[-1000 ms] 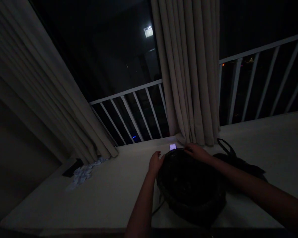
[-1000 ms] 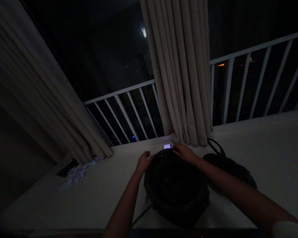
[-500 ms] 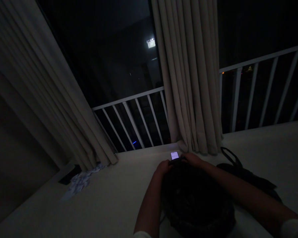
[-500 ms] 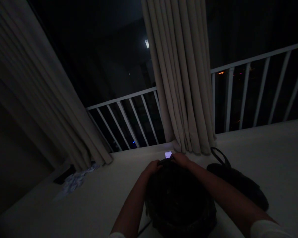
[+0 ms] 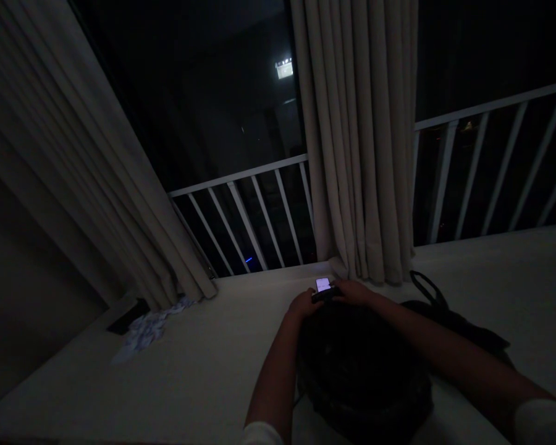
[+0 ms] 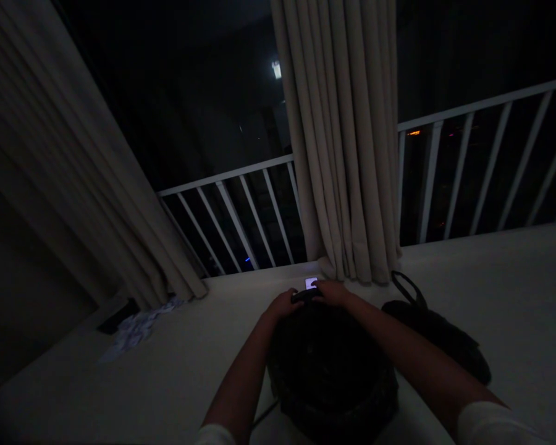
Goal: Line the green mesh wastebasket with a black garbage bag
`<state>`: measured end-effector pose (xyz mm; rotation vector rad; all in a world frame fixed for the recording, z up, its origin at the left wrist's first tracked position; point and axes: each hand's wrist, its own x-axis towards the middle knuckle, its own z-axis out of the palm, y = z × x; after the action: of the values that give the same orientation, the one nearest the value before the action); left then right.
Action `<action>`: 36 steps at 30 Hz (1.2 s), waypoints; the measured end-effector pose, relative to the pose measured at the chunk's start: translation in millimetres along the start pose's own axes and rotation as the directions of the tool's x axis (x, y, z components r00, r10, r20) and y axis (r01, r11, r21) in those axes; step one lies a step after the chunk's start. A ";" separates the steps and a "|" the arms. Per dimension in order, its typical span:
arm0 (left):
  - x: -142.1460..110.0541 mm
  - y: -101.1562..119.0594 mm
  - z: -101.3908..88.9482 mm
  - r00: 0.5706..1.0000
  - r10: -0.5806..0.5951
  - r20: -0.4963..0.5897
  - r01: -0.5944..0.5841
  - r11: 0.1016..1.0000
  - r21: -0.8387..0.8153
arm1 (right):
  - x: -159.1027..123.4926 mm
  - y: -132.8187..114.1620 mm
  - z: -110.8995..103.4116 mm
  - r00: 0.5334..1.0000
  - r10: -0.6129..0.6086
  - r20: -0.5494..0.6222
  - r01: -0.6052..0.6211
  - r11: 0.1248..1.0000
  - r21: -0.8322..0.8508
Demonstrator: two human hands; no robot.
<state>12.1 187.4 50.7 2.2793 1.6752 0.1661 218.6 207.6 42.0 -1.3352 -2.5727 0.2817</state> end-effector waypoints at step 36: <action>-29.6 -8.3 7.7 0.989 -0.143 -0.045 0.102 0.863 -0.496 | -44.1 24.2 0.4 0.985 0.173 0.005 -0.173 0.982 0.069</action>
<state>-2.6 160.3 43.4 1.7992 1.5826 0.5929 261.9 185.0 30.1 -1.5355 -2.4252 0.3965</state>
